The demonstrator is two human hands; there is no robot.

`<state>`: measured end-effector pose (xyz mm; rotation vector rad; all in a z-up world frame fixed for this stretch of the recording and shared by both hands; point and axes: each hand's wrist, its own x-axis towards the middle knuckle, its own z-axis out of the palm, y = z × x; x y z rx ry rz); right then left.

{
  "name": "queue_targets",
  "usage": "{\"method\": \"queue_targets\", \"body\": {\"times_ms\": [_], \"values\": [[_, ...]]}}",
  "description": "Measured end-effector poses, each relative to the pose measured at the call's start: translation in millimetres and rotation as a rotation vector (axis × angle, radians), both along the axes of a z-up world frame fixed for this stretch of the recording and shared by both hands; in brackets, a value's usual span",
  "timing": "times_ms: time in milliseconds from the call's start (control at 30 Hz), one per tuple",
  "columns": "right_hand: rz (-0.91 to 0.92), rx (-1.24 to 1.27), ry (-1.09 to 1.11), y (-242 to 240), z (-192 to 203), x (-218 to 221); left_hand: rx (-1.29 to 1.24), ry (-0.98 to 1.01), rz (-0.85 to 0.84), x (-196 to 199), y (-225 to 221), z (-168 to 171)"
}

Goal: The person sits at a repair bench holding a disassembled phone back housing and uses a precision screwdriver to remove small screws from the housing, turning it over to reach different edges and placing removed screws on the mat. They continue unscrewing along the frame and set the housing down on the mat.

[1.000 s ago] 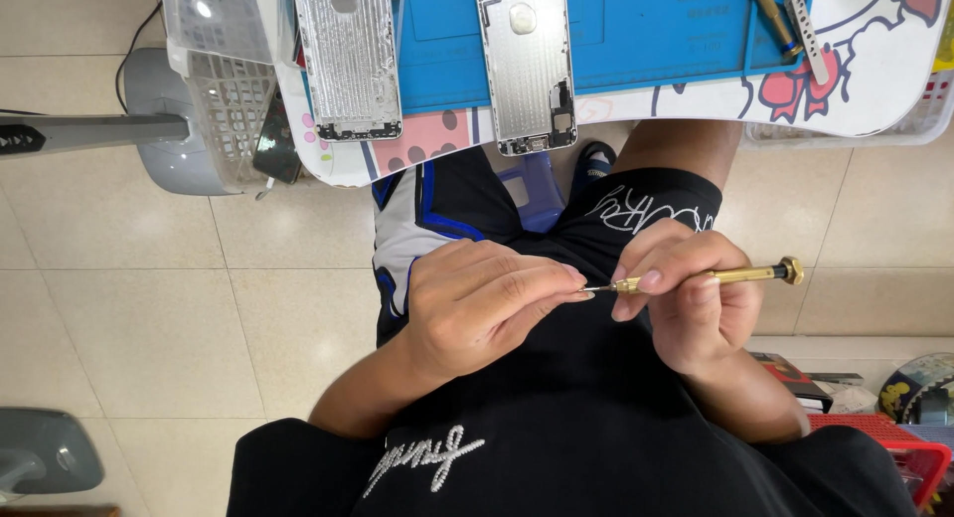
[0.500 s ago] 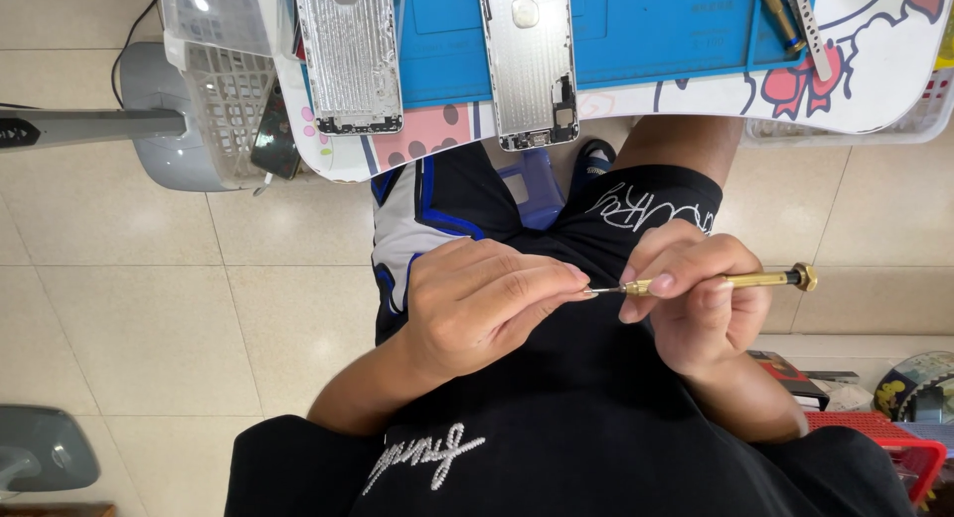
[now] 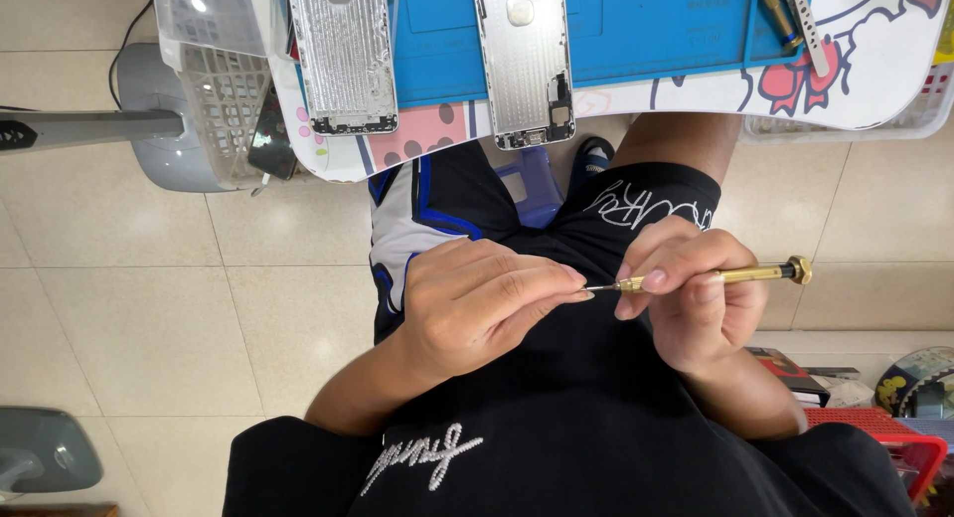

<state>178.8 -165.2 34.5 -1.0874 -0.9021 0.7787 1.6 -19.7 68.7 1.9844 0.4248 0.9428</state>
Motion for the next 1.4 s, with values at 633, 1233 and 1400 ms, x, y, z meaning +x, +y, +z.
{"method": "queue_targets", "body": {"times_ms": [633,1233,1400], "values": [[0.008,-0.031,0.015,0.3,-1.4,0.3,-0.028,0.016,-0.026,-3.1,3.0,-5.3],[-0.029,-0.361,0.093,58.9,-47.6,51.2,0.292,0.44,0.077,-8.6,99.6,-67.0],[0.082,-0.473,-0.34,84.3,-72.7,72.3,-0.13,0.335,0.151,4.2,76.8,-94.4]]}}
